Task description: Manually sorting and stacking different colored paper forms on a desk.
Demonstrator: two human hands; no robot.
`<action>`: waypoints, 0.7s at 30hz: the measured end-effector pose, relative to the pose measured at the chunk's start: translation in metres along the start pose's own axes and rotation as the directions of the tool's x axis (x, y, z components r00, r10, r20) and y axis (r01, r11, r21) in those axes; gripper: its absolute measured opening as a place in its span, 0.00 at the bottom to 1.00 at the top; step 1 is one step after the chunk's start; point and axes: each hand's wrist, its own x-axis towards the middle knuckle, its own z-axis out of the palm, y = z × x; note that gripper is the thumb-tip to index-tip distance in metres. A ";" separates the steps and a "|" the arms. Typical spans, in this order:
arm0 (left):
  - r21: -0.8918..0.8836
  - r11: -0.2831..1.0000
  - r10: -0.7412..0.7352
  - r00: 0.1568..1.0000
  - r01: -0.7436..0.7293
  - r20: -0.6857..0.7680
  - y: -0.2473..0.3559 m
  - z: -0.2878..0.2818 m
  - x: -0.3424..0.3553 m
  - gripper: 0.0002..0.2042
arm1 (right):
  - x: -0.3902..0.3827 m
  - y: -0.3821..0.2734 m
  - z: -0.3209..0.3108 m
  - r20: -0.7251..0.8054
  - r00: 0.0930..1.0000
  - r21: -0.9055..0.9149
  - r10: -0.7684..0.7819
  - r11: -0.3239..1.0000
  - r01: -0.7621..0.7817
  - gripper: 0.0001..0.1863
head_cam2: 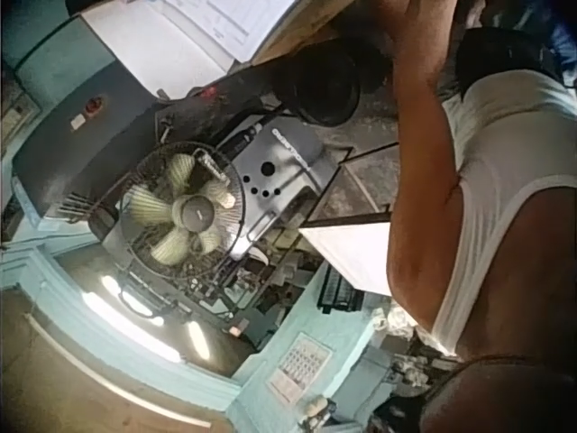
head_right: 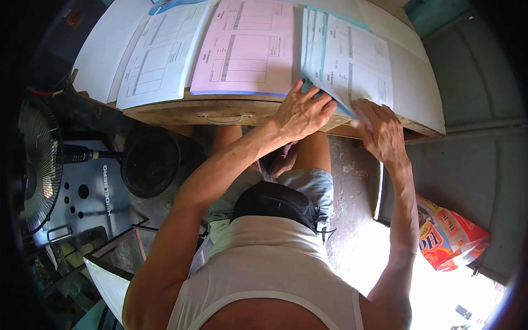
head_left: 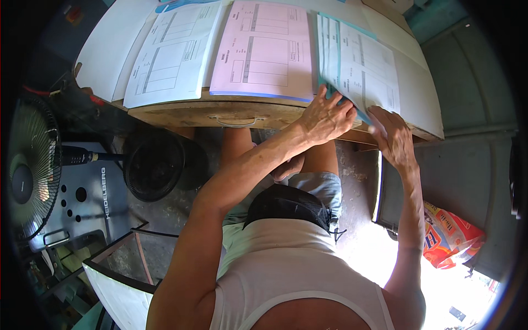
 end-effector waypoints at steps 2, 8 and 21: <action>0.001 1.000 -0.005 0.992 0.006 -0.125 0.001 -0.009 0.001 0.12 | -0.004 -0.012 -0.001 -0.002 0.999 -0.053 -0.054 0.997 0.053 0.22; 0.034 0.986 -0.152 0.963 0.163 -0.221 -0.062 -0.104 -0.083 0.27 | -0.011 0.010 0.012 0.036 0.987 -0.129 0.154 0.981 -0.148 0.21; 0.263 0.864 -0.358 0.890 0.431 -0.283 -0.171 -0.200 -0.175 0.06 | 0.007 0.017 0.006 -0.016 0.963 0.071 0.268 0.961 -0.267 0.14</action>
